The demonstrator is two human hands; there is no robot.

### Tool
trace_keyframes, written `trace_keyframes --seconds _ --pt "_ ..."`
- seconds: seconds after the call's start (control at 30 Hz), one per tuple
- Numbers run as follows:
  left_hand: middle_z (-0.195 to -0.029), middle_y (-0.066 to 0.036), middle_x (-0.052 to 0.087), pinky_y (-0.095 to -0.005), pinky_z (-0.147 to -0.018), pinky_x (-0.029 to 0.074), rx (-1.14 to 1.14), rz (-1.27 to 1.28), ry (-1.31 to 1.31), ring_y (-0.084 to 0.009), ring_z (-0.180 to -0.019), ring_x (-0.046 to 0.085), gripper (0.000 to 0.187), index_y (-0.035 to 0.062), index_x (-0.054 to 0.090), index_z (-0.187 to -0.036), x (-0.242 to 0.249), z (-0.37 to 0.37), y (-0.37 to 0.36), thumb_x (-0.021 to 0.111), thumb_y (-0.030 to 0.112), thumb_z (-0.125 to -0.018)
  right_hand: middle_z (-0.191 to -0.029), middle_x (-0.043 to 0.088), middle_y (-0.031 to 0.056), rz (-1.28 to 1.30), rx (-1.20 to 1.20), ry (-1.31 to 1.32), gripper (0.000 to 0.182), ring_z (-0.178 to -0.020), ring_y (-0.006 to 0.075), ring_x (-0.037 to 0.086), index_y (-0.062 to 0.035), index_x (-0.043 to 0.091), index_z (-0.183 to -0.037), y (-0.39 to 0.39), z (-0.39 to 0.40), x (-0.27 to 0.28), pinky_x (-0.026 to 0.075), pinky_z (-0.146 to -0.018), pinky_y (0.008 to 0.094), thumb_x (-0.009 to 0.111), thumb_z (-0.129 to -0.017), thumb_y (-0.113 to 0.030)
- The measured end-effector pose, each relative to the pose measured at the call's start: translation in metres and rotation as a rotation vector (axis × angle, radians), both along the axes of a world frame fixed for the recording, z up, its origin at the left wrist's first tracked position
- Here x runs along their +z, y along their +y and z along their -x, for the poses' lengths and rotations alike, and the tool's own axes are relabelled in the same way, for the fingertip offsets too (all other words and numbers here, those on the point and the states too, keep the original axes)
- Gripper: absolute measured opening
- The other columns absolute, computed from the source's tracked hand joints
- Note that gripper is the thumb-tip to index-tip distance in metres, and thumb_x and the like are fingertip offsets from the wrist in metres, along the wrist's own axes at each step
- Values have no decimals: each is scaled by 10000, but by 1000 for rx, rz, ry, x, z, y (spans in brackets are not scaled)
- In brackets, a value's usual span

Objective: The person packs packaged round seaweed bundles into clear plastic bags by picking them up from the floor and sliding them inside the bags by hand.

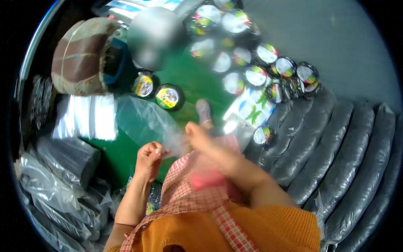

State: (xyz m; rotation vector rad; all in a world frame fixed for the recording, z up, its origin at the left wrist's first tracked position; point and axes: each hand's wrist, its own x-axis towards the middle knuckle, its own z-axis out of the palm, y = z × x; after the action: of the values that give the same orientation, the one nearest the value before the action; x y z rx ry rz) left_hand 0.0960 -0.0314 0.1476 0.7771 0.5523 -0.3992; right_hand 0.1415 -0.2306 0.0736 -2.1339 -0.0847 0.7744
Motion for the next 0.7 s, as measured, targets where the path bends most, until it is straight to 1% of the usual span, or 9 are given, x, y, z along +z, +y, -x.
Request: trace_keyframes --seconds 0.07,0.17,0.2,0.23,0.3,0.37,0.43,0.57,0.7 --pt "-668 -28 462 -249 -616 417 131 284 63 -144 -663 490 203 72 455 -684 30 -26 -37 629 131 -771 -707 537 46 -123 -376 -16 112 -583 141 489 -82 551 -764 -68 22 -90 409 -535 284 622 -687 -122" --pt "-657 -23 439 -223 -581 396 11 564 84 -127 -626 463 227 76 440 -676 27 -42 -56 645 135 -755 -748 550 17 -320 -1105 692 134 -633 165 521 -123 559 -841 -124 -21 -62 436 -571 291 594 -727 -184" --pt "-652 -13 424 -210 -517 371 -178 329 -12 -104 -587 434 213 83 433 -701 17 -42 -64 641 110 -736 -737 554 28 -546 -1263 704 161 -631 177 533 -128 554 -908 -159 -20 -93 452 -587 302 561 -768 -207" --pt "-648 1 411 -221 -473 361 -470 -186 -147 -99 -563 426 203 88 421 -740 18 -46 -73 624 90 -720 -737 555 32 -706 -1269 765 155 -628 180 534 -127 552 -903 -173 -31 -92 453 -590 306 558 -773 -211" --pt "-632 6 419 -237 -493 374 -132 -322 113 -97 -552 422 135 95 433 -724 -18 -56 -76 564 103 -754 -738 557 40 -1030 -1250 889 145 -623 186 537 -123 549 -892 -186 -62 -70 456 -595 314 552 -783 -219" --pt "-616 10 427 -253 -513 387 218 -451 355 -94 -542 417 99 102 445 -708 -77 -65 -64 505 115 -787 -667 525 5 -843 -1051 840 115 -557 117 505 -109 538 -887 -163 -82 4 413 -498 236 560 -802 -183" --pt "-595 6 438 -254 -492 393 447 -120 561 -101 -517 427 93 99 465 -708 -132 -71 -42 468 112 -800 -639 515 -37 -289 -492 447 70 -554 46 455 -68 566 -830 -163 -66 0 358 -485 188 585 -805 -131" --pt "-568 -3 448 -222 -434 371 500 93 954 -131 -449 416 80 99 496 -774 -148 -96 -88 444 138 -821 -773 586 52 -117 -331 590 203 -658 138 545 -24 612 -860 -216 -68 -81 436 -594 271 591 -804 -218" --pt "-654 -70 507 -263 -517 397 554 -403 160 -173 -523 468 176 88 520 -882 -84 -277 8 418 227 -846 -927 566 109 -206 -274 632 375 -894 228 543 -28 544 -1051 -154 -247 -113 430 -759 358 495 -842 -335"
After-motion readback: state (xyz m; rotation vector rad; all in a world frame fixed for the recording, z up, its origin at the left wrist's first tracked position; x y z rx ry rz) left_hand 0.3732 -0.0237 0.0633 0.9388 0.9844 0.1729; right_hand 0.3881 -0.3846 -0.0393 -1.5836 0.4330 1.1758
